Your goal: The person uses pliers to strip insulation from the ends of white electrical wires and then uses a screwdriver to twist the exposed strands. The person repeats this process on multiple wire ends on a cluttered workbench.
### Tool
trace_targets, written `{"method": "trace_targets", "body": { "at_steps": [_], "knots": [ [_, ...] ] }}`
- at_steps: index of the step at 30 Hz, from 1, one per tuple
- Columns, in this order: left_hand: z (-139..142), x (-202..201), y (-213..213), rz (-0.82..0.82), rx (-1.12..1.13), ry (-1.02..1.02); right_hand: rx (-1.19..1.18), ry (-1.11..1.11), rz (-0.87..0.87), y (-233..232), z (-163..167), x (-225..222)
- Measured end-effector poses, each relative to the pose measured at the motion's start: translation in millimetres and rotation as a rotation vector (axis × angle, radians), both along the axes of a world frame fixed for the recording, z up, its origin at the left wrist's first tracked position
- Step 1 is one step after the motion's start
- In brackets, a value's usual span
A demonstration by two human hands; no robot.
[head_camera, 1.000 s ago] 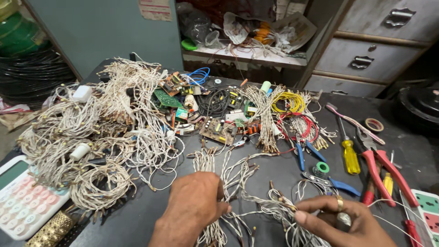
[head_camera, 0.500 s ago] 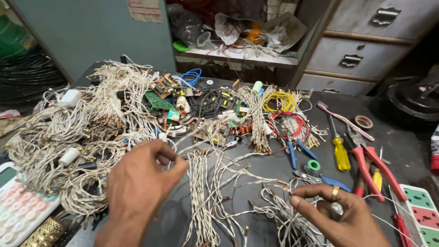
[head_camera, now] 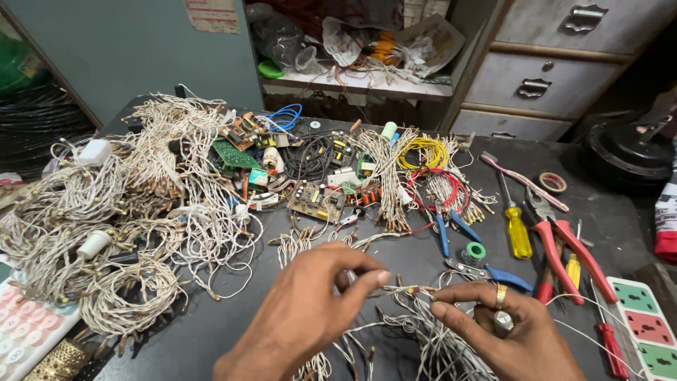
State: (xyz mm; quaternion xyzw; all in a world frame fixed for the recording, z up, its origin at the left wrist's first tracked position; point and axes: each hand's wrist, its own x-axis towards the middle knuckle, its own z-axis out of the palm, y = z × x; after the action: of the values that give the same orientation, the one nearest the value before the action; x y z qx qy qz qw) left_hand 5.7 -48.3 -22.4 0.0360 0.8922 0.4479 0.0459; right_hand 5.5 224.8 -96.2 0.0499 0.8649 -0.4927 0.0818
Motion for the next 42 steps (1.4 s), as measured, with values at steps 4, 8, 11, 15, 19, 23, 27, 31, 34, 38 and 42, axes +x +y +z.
{"method": "trace_targets", "body": {
  "at_steps": [4,8,11,15,19,23,27,31,34,38,42],
  "knots": [
    [-1,2,8,-0.106,0.067,0.025,-0.122,0.105,0.075,-1,-1,1],
    [4,1,10,-0.134,0.005,-0.025,-0.188,0.139,0.104,-1,-1,1],
    [8,1,10,-0.045,-0.038,-0.132,-0.152,0.099,0.085,-3,1,1],
    [11,-3,6,0.021,0.015,0.042,0.128,-0.028,0.006,-6,7,3],
    [8,-7,-8,-0.008,0.071,-0.072,-0.072,-0.066,-0.086,-8,13,-3],
    [3,-4,-33,-0.213,-0.062,-0.286,-0.082,-0.055,-0.171,-7,17,-5],
    [-1,5,-36,-0.181,-0.314,-0.436,-0.095,-0.055,-0.206,-7,20,-5],
    [12,3,-36,-0.149,-0.331,-0.482,-0.151,-0.053,-0.168,-8,23,-5],
    [20,3,-30,-0.101,-0.276,-0.429,-0.137,-0.205,-0.216,-7,25,-6],
    [18,4,-18,-0.078,-0.085,-0.132,-0.283,-0.304,-0.189,-5,27,-7],
    [1,4,7,-0.118,0.077,0.204,-0.417,-0.316,-0.154,-5,27,-7]
  ]
}}
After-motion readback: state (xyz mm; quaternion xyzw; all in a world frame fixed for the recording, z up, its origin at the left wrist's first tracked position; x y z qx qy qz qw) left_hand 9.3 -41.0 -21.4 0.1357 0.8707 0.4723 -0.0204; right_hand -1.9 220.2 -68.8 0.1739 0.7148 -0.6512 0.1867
